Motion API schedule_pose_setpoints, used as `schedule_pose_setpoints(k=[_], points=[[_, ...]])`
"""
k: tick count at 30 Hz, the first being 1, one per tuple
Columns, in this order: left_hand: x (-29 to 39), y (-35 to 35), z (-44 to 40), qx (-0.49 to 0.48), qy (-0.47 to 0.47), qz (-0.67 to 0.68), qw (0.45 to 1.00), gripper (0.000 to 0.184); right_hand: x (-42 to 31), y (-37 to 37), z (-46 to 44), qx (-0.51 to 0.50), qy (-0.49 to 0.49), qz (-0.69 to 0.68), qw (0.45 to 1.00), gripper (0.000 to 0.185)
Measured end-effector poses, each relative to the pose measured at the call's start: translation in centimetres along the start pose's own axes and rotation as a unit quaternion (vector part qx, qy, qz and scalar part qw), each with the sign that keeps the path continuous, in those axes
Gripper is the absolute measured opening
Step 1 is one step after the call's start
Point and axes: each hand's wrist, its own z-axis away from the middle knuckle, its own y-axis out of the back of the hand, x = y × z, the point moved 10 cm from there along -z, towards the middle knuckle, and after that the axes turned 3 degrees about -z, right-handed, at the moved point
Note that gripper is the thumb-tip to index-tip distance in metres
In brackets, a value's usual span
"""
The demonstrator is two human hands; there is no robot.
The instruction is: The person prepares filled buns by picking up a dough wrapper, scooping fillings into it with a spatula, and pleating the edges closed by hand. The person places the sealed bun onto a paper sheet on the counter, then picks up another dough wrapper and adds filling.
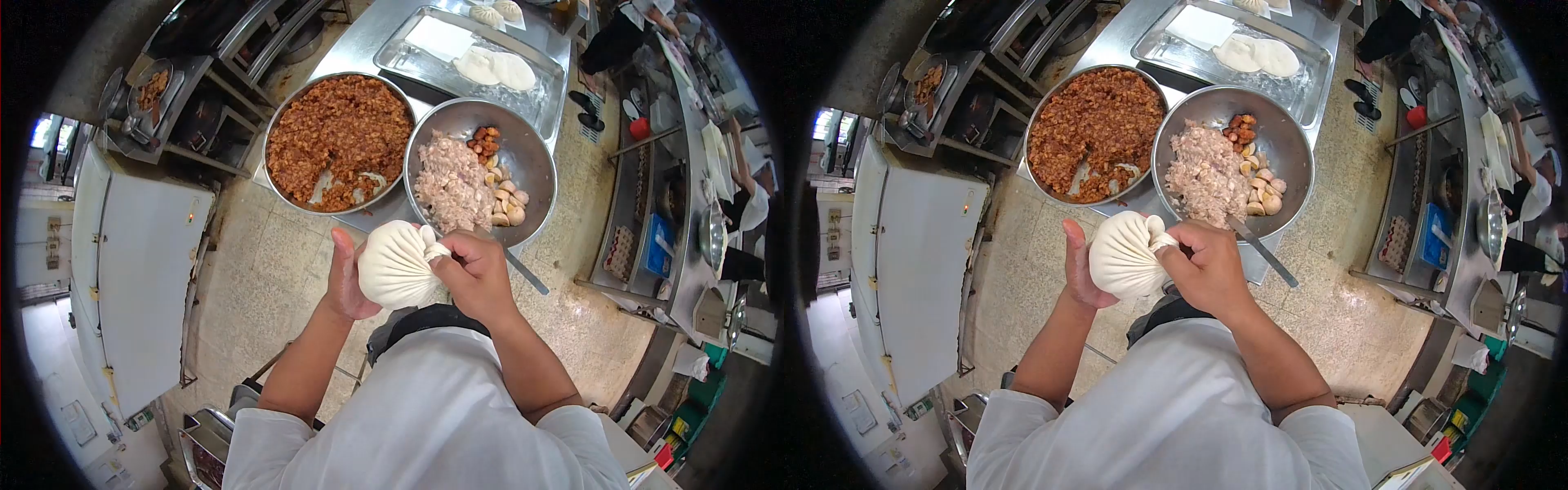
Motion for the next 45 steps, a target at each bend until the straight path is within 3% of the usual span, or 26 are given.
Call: schedule_pose_setpoints(k=[3, 7, 10, 13, 15, 18, 19, 21, 24, 28, 34, 36, 37, 40, 42, 43, 45], points=[[-0.1, 0.3, 0.2, 0.013, -0.01, -0.023, 1.0, 0.115, 0.8, 0.0, 0.2, 0.0, -0.064, -0.045, 0.997, 0.015], [0.4, 0.1, 0.5, -0.034, -0.014, -0.113, 0.993, 0.115, 0.0, 0.6, -0.1, 0.042, -0.058, -0.094, 0.993, 0.016], [0.4, 1.0, 0.5, 0.007, 0.006, -0.219, 0.976, 0.12, 0.9, -0.3, 0.0, -0.011, -0.08, -0.075, 0.994, 0.018], [0.5, 1.6, 0.3, 0.051, 0.01, -0.186, 0.981, 0.121, 0.4, -0.2, 0.1, 0.007, -0.056, -0.062, 0.996, 0.012], [0.5, -2.0, 0.5, -0.112, 0.02, 0.107, 0.988, 0.12, -0.4, -0.3, 0.2, 0.004, 0.024, 0.0, 1.0, 0.009], [-1.0, -0.3, 0.9, -0.077, 0.086, 0.201, 0.973, 0.121, -1.4, -0.7, 0.4, -0.009, 0.078, -0.001, 0.997, 0.012], [-1.2, -0.4, 0.9, -0.077, 0.086, 0.201, 0.973, 0.121, -1.5, -0.8, 0.5, -0.009, 0.077, -0.001, 0.997, 0.012], [-0.7, 0.0, 0.4, -0.034, 0.023, 0.056, 0.998, 0.12, -1.6, -0.8, 0.7, 0.002, 0.054, -0.043, 0.998, 0.009], [0.1, -0.4, 0.4, -0.005, -0.013, 0.109, 0.994, 0.12, -1.5, -0.4, 0.7, 0.035, -0.002, -0.087, 0.996, 0.012], [0.4, -0.8, 0.6, -0.027, -0.023, 0.108, 0.994, 0.12, -1.6, -0.3, 0.4, 0.019, 0.004, -0.071, 0.997, 0.021], [0.9, 0.9, 0.9, 0.057, -0.042, -0.019, 0.997, 0.119, -0.3, -0.8, 0.6, 0.029, -0.012, -0.173, 0.984, 0.025], [1.2, 0.1, 0.7, 0.014, -0.016, -0.182, 0.983, 0.119, 0.2, -1.1, 0.8, 0.0, -0.037, -0.115, 0.993, 0.02], [1.3, -0.3, 0.6, 0.014, -0.017, -0.183, 0.983, 0.119, -0.1, -0.8, 0.8, 0.0, -0.036, -0.115, 0.993, 0.02], [2.2, 0.0, 0.8, 0.074, -0.037, -0.134, 0.987, 0.12, -1.7, -0.7, 0.8, -0.025, -0.012, -0.02, 0.999, 0.012], [1.9, -2.2, 1.2, -0.086, -0.011, 0.063, 0.994, 0.12, -3.8, -0.7, 0.9, -0.02, 0.061, 0.067, 0.996, 0.01], [1.9, -1.9, 1.4, -0.085, -0.011, 0.063, 0.994, 0.12, -3.9, -0.5, 0.9, -0.02, 0.061, 0.067, 0.996, 0.01], [0.3, 0.3, 1.6, 0.006, 0.06, 0.029, 0.998, 0.118, -4.5, -0.9, 1.0, -0.048, 0.082, 0.111, 0.989, 0.009]])
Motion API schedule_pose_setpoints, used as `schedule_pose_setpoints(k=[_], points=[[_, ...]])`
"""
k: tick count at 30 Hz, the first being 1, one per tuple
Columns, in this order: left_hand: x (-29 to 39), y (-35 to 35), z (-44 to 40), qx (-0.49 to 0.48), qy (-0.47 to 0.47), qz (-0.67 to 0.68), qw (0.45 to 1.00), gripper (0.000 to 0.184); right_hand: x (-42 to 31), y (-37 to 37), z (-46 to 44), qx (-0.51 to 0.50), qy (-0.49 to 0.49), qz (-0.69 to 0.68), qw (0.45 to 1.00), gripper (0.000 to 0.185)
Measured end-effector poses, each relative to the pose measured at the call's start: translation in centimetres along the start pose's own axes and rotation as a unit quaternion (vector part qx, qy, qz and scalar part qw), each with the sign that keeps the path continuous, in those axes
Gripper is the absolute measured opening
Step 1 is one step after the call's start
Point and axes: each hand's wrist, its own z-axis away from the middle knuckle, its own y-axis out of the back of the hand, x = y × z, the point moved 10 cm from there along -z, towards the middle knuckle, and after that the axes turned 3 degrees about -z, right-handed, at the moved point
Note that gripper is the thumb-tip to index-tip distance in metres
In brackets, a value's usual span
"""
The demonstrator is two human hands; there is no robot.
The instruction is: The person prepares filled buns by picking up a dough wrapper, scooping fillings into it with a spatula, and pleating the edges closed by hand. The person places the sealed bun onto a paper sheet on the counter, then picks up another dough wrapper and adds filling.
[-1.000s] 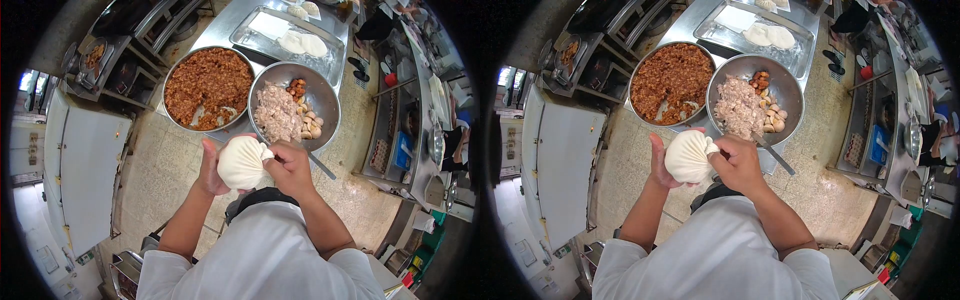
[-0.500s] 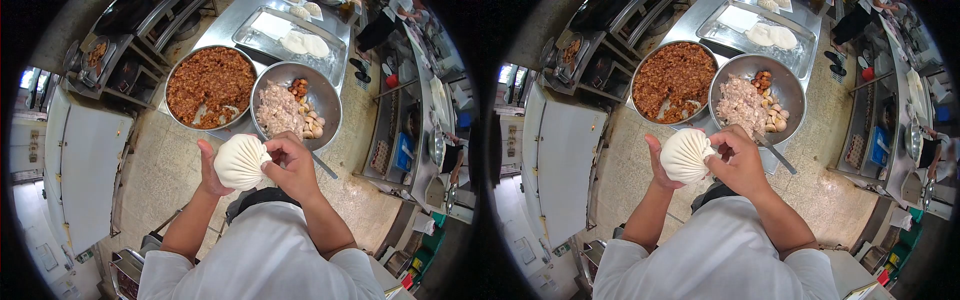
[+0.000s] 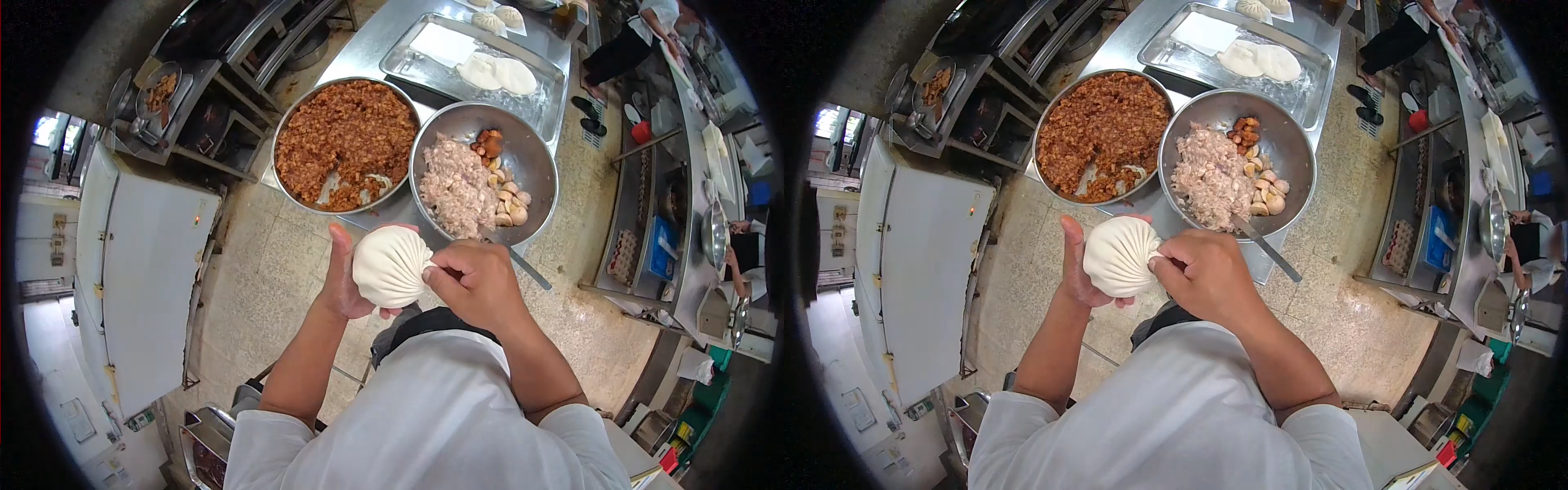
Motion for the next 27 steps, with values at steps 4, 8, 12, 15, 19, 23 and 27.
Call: schedule_pose_setpoints(k=[4, 8, 12, 15, 19, 23, 27], points=[[0.2, 0.0, 0.0, 0.008, -0.025, -0.014, 1.0, 0.118, 1.3, 0.3, 0.3, 0.026, -0.132, -0.088, 0.987, 0.011], [0.1, 0.8, -0.3, 0.053, -0.039, -0.114, 0.991, 0.116, 0.7, -0.2, -0.3, 0.004, -0.06, -0.07, 0.996, 0.012], [1.0, 0.5, -0.2, 0.076, -0.059, -0.107, 0.99, 0.112, 0.7, -0.4, -0.2, 0.037, -0.026, -0.044, 0.998, 0.011], [0.8, -0.3, -0.3, -0.031, -0.062, 0.024, 0.997, 0.11, 0.0, -0.7, 0.2, 0.044, -0.021, -0.073, 0.996, 0.018], [1.3, -0.6, -0.3, 0.015, -0.095, -0.026, 0.995, 0.108, -2.4, -0.5, 0.2, -0.004, -0.008, -0.056, 0.998, 0.024], [1.1, -0.3, -0.5, 0.006, -0.11, 0.018, 0.994, 0.108, -2.3, -1.0, -0.4, 0.031, 0.024, -0.009, 0.999, 0.023], [0.9, -0.7, -0.5, -0.02, -0.102, 0.06, 0.993, 0.108, -2.4, -1.1, -0.5, 0.044, 0.097, -0.003, 0.994, 0.021]])
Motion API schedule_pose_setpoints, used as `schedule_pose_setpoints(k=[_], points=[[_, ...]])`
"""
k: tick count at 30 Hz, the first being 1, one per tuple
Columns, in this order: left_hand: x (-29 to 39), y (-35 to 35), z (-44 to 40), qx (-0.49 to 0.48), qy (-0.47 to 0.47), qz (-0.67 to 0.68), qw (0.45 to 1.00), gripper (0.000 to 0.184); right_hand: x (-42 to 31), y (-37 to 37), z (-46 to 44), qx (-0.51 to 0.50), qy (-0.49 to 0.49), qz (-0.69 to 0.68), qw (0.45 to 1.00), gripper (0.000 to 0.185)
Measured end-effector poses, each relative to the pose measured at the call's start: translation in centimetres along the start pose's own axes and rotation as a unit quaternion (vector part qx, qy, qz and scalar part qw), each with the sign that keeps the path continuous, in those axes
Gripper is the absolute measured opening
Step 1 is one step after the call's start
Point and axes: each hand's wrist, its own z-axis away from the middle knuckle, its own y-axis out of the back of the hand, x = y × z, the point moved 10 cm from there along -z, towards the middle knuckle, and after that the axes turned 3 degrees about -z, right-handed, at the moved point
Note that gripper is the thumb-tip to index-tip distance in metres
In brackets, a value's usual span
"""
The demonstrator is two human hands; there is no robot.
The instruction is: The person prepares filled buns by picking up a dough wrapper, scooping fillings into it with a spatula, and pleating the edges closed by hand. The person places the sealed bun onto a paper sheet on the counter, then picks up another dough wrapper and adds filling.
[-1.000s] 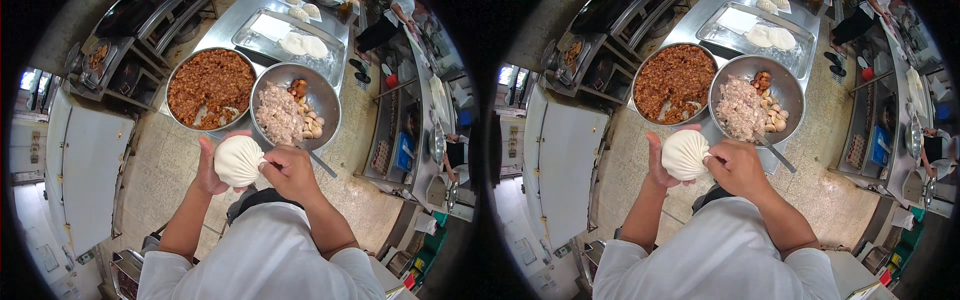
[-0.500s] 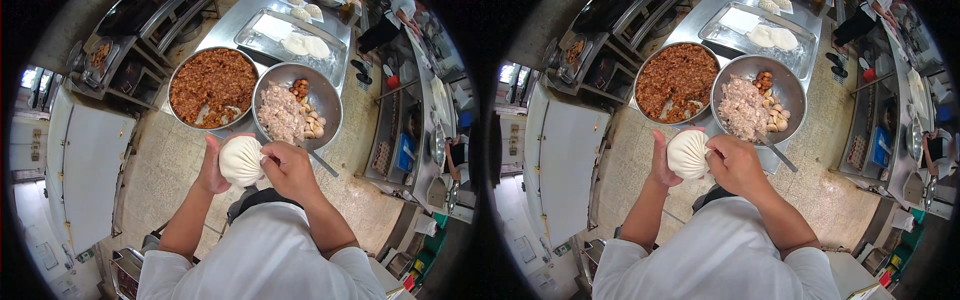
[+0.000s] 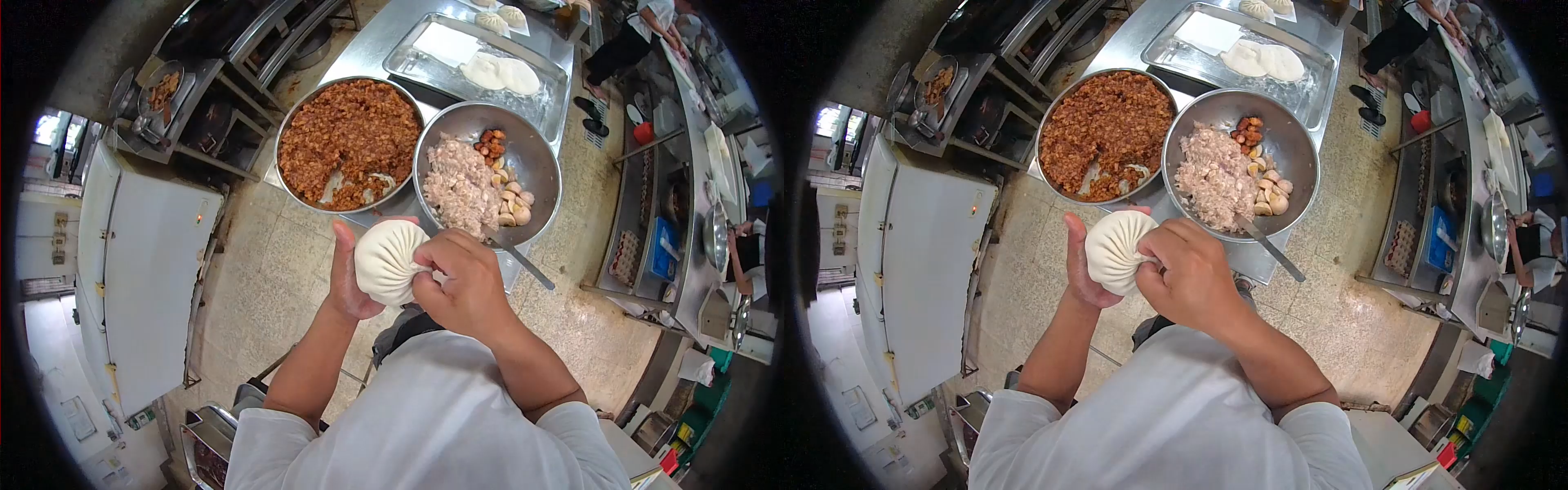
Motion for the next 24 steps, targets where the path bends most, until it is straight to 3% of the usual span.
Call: schedule_pose_setpoints(k=[3, 10, 12, 16, 19, 21, 24], points=[[-0.6, -0.1, -0.1, -0.003, 0.025, -0.004, 1.0, 0.108, -1.2, 0.7, 0.0, 0.017, 0.039, -0.01, 0.999, 0.018], [-1.3, -1.5, -0.4, -0.081, 0.046, 0.064, 0.994, 0.105, -1.6, 0.6, -1.0, -0.02, 0.014, 0.038, 0.999, 0.016], [-1.4, -0.5, -0.6, -0.031, 0.047, 0.048, 0.997, 0.104, -1.3, 0.0, -1.3, -0.062, 0.016, 0.064, 0.996, 0.018], [-0.7, -1.3, -1.2, -0.022, 0.008, 0.065, 0.998, 0.1, -1.0, 0.3, -1.3, -0.05, 0.028, 0.09, 0.994, 0.017], [0.1, 0.0, -1.4, 0.064, -0.044, 0.055, 0.995, 0.097, -1.4, 0.9, -1.5, -0.013, 0.018, 0.061, 0.998, 0.017], [0.3, -1.7, -1.6, -0.053, -0.033, 0.107, 0.992, 0.095, -1.7, 1.2, -1.6, -0.027, -0.036, -0.077, 0.996, 0.02], [0.8, -2.7, -1.3, -0.115, -0.007, 0.159, 0.981, 0.096, -3.0, 3.3, -1.5, -0.003, 0.029, -0.005, 1.0, 0.024]])
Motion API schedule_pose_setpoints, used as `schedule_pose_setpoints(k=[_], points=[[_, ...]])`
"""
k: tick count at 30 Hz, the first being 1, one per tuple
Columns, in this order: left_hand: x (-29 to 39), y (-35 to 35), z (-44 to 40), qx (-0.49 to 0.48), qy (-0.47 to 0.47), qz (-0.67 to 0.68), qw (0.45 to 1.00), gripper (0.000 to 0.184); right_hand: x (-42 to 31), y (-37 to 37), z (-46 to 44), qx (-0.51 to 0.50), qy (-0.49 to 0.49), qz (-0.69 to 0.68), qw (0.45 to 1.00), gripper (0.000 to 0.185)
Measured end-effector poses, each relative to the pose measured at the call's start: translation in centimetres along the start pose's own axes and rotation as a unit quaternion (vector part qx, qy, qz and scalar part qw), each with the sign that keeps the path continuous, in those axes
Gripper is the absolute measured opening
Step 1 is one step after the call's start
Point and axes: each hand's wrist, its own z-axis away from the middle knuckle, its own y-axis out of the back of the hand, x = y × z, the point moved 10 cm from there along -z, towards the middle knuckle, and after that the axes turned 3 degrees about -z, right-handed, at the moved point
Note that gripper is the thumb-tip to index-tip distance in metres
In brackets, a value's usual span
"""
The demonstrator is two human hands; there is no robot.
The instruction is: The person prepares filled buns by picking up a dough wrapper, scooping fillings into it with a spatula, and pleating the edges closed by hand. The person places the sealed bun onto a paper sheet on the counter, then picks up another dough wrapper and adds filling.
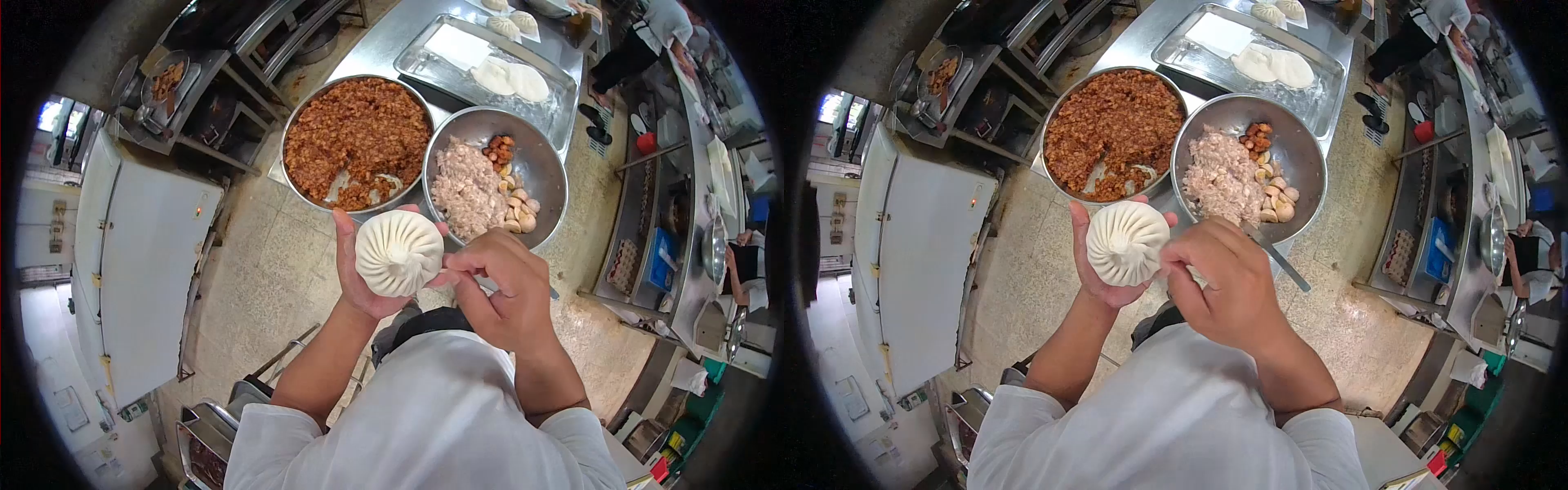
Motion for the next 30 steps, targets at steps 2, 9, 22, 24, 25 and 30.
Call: schedule_pose_setpoints(k=[2, 9, 22, 24, 25, 30], points=[[0.0, 0.0, 0.0, 0.007, -0.004, 0.005, 1.0, 0.095, -0.2, -0.7, -0.1, -0.018, 0.022, 0.016, 0.999, 0.024], [-0.3, 0.6, 0.0, 0.018, -0.004, -0.026, 0.999, 0.097, -0.2, -3.8, -0.2, -0.036, 0.025, 0.121, 0.992, 0.025], [-1.8, -0.2, 1.0, -0.033, 0.072, 0.045, 0.996, 0.095, -2.7, -6.1, 0.3, -0.158, 0.099, 0.224, 0.957, 0.022], [-2.5, 0.5, 1.3, 0.008, 0.083, 0.038, 0.996, 0.095, -2.9, -6.2, 0.3, -0.153, 0.139, 0.213, 0.955, 0.015], [-2.6, 0.3, 1.4, 0.007, 0.086, 0.039, 0.996, 0.095, -2.8, -6.1, 0.5, -0.151, 0.137, 0.216, 0.955, 0.015], [-3.3, 0.4, 1.5, 0.049, 0.091, 0.027, 0.994, 0.095, -2.8, -5.2, 1.1, -0.12, 0.131, 0.218, 0.96, 0.015]])
